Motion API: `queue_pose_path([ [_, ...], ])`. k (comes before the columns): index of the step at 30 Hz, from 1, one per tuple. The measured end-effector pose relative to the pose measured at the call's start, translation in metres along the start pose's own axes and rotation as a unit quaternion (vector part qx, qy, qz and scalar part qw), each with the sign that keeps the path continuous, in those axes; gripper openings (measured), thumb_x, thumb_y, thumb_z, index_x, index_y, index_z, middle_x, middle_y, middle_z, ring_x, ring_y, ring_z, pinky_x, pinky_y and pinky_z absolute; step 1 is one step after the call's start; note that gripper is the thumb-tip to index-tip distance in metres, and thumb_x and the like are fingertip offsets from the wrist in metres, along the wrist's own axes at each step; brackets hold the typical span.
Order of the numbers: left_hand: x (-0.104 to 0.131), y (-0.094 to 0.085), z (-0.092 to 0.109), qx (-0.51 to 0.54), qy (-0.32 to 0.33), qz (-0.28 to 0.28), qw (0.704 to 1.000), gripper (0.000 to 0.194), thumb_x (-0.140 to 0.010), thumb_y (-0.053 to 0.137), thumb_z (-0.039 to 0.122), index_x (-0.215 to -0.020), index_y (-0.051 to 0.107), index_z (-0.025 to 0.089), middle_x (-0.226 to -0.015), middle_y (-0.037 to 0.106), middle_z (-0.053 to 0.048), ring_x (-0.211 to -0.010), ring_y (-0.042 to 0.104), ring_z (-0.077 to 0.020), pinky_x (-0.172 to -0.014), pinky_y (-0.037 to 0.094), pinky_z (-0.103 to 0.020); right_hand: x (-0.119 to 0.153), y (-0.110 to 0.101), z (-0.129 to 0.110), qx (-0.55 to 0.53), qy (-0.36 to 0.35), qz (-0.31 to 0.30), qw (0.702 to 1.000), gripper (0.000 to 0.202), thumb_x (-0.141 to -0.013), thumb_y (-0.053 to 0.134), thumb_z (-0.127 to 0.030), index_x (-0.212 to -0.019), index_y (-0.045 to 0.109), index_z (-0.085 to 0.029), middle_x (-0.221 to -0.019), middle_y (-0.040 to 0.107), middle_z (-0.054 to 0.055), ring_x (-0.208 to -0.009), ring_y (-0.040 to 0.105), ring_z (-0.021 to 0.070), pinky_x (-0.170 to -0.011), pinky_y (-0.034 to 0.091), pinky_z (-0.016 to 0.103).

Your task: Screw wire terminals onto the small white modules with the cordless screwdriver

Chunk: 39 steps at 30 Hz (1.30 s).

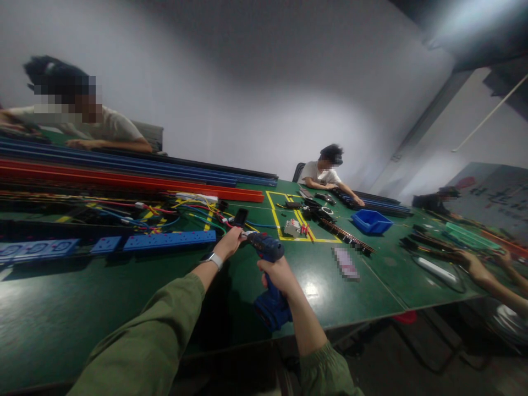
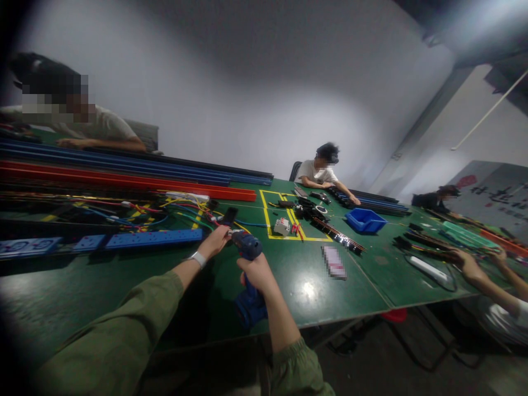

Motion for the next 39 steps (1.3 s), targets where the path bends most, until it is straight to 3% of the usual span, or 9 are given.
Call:
queue_pose_path([
  [7, 0.0007, -0.0011, -0.0005, 0.002, -0.011, 0.004, 1.000, 0.016, -0.089, 0.052, 0.029, -0.095, 0.060, 0.017, -0.097, 0.060, -0.009, -0.092, 0.057, -0.0204, -0.090, 0.045, -0.035, 0.0015, 0.0016, -0.0014, 0.016, 0.023, 0.000, 1.000, 0.017, -0.071, 0.055, -0.020, -0.088, 0.054, -0.018, -0.045, 0.043, -0.009, -0.036, 0.050, 0.0120, -0.037, 0.036, 0.020],
  [12, 0.0006, -0.0018, 0.0013, 0.001, -0.001, 0.004, 1.000, 0.017, -0.089, 0.051, 0.029, -0.095, 0.061, 0.016, -0.097, 0.060, -0.009, -0.092, 0.056, -0.0207, -0.090, 0.045, -0.036, 0.0015, 0.0020, -0.0024, 0.013, 0.006, 0.000, 1.000, 0.026, -0.071, 0.055, -0.022, -0.097, 0.055, -0.018, -0.048, 0.045, -0.009, -0.035, 0.050, 0.0116, -0.036, 0.034, 0.020],
  [39, 0.0010, -0.0018, 0.0040, -0.002, 0.011, 0.003, 1.000, 0.018, -0.090, 0.050, 0.030, -0.094, 0.060, 0.016, -0.096, 0.059, -0.008, -0.090, 0.054, -0.0207, -0.090, 0.044, -0.036, 0.0009, 0.0019, -0.0006, 0.009, 0.007, -0.011, 1.000, 0.025, -0.072, 0.055, -0.024, -0.096, 0.055, -0.018, -0.044, 0.042, -0.010, -0.035, 0.050, 0.0129, -0.036, 0.034, 0.020],
])
Point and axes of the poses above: each hand's wrist, its own x-axis away from the middle knuckle, its own y-axis out of the palm, z = x × y, the point moved 9 cm from there along -x, towards the middle knuckle
